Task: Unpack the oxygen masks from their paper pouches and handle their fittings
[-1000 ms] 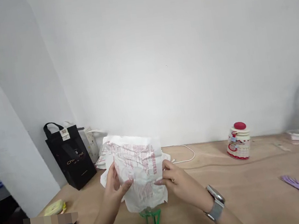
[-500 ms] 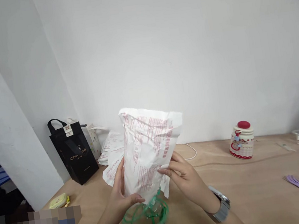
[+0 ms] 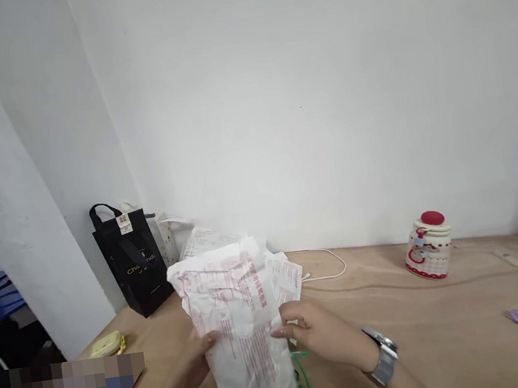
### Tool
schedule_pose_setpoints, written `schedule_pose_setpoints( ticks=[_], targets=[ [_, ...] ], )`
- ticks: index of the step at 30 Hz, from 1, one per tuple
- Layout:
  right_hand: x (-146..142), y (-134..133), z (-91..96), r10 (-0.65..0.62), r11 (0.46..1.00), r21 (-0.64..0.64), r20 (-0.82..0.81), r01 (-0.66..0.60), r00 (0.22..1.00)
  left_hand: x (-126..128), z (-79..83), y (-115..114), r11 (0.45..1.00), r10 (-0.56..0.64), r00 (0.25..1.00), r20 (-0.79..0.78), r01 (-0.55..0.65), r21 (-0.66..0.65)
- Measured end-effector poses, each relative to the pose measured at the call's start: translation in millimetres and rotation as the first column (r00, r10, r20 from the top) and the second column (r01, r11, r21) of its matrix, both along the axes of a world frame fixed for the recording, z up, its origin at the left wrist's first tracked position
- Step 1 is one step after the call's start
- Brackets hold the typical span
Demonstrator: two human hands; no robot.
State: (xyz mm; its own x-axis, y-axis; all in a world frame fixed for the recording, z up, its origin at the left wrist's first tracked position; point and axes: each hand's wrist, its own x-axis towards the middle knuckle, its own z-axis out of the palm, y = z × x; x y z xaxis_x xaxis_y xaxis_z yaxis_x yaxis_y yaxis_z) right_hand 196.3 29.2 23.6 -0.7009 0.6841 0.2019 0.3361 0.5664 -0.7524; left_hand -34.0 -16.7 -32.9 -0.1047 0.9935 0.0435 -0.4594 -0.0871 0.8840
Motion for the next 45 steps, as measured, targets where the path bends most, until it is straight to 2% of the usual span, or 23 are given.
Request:
schedule_pose_setpoints(
  ticks=[2,6,13,17,19,20,21,22,23,24,25,26,27,28,29,30,31,33,35,37,42,43,45],
  targets=[
    [-8,-1,-6.8,0.003,0.997,-0.071,-0.027,-0.004,1.000,5,1.2,-1,0.999,0.036,0.999,-0.014,-0.036,-0.016],
    [-20,-1,-18.0,-0.015,0.976,-0.213,-0.239,-0.037,0.971,13,2.4,1,0.992,0.121,0.992,-0.035,-0.122,-0.028],
    [-19,-1,-20.2,-0.008,0.922,-0.385,-0.121,-0.040,0.993,7,-0.7,2,0.984,0.164,0.986,-0.024,-0.165,-0.064],
    [-18,-3,-14.7,-0.015,0.882,-0.465,-0.190,-0.077,0.982,2,-1.4,6,0.988,0.152,0.988,-0.039,-0.153,-0.012],
    [-13,-2,-8.7,-0.106,0.879,-0.475,-0.268,-0.036,0.958,3,-2.5,10,0.994,0.114,0.990,-0.086,-0.113,0.009],
    [-7,1,-4.8,-0.198,0.886,-0.463,-0.330,0.024,0.923,5,-3.7,11,0.997,0.082,0.990,-0.118,-0.080,0.022],
    [0,4,-0.5,-0.313,0.896,-0.428,-0.416,0.119,0.854,7,-5.5,12,0.998,0.049,0.987,-0.153,-0.044,0.039],
    [9,8,3.5,-0.424,0.893,-0.373,-0.512,0.252,0.747,9,-8.4,12,0.998,0.026,0.983,-0.181,-0.016,0.055],
    [19,12,6.7,-0.502,0.862,-0.295,-0.611,0.413,0.612,12,-12.7,12,0.996,-0.005,0.970,-0.244,0.026,0.084],
    [30,19,8.3,-0.530,0.789,-0.193,-0.694,0.583,0.488,15,-18.6,11,0.988,-0.034,0.933,-0.359,0.086,0.130],
    [41,26,7.7,-0.522,0.692,-0.067,-0.734,0.719,0.434,19,-26.2,11,0.969,-0.061,0.862,-0.502,0.172,0.178],
    [50,35,4.4,-0.511,0.600,0.084,-0.725,0.796,0.461,21,-35.3,11,0.927,-0.079,0.717,-0.692,0.309,0.214],
    [59,45,-1.9,-0.511,0.542,0.248,-0.662,0.803,0.548,24,-45.5,12,0.872,-0.052,0.534,-0.844,0.436,0.223],
    [67,56,-11.2,-0.500,0.530,0.400,-0.564,0.748,0.657,26,-56.1,14,0.822,-0.026,0.388,-0.921,0.532,0.201],
    [73,69,-22.9,-0.496,0.547,0.495,-0.458,0.675,0.738,27,-66.4,16,0.797,0.013,0.303,-0.953,0.572,0.193],
    [78,82,-36.4,-0.522,0.558,0.536,-0.367,0.634,0.770,28,-75.9,19,0.787,0.051,0.256,-0.965,0.585,0.196],
    [82,95,-50.8,-0.556,0.555,0.547,-0.317,0.627,0.768,28,-83.9,22,0.781,0.085,0.234,-0.968,0.588,0.210],
    [87,119,-77.8,-0.647,0.554,0.520,-0.222,0.650,0.729,28,-94.9,27,0.782,0.132,0.234,-0.963,0.573,0.247],
    [88,137,-97.5,-0.666,0.604,0.431,-0.187,0.670,0.722,28,-100.2,29,0.797,0.135,0.251,-0.958,0.547,0.256],
    [86,149,-107.7,-0.665,0.637,0.354,-0.196,0.685,0.720,29,-102.2,30,0.819,0.116,0.259,-0.959,0.522,0.239],
    [59,155,-114.0,-0.707,0.656,0.098,-0.266,0.748,0.655,27,-103.5,30,0.844,0.147,0.278,-0.949,0.465,0.267],
    [51,152,-115.8,-0.697,0.684,0.026,-0.270,0.729,0.664,27,-104.0,31,0.847,0.155,0.284,-0.946,0.455,0.275],
    [34,144,-120.5,-0.619,0.779,-0.112,-0.292,0.616,0.729,27,-105.7,32,0.854,0.168,0.299,-0.939,0.432,0.290]
  ],
)
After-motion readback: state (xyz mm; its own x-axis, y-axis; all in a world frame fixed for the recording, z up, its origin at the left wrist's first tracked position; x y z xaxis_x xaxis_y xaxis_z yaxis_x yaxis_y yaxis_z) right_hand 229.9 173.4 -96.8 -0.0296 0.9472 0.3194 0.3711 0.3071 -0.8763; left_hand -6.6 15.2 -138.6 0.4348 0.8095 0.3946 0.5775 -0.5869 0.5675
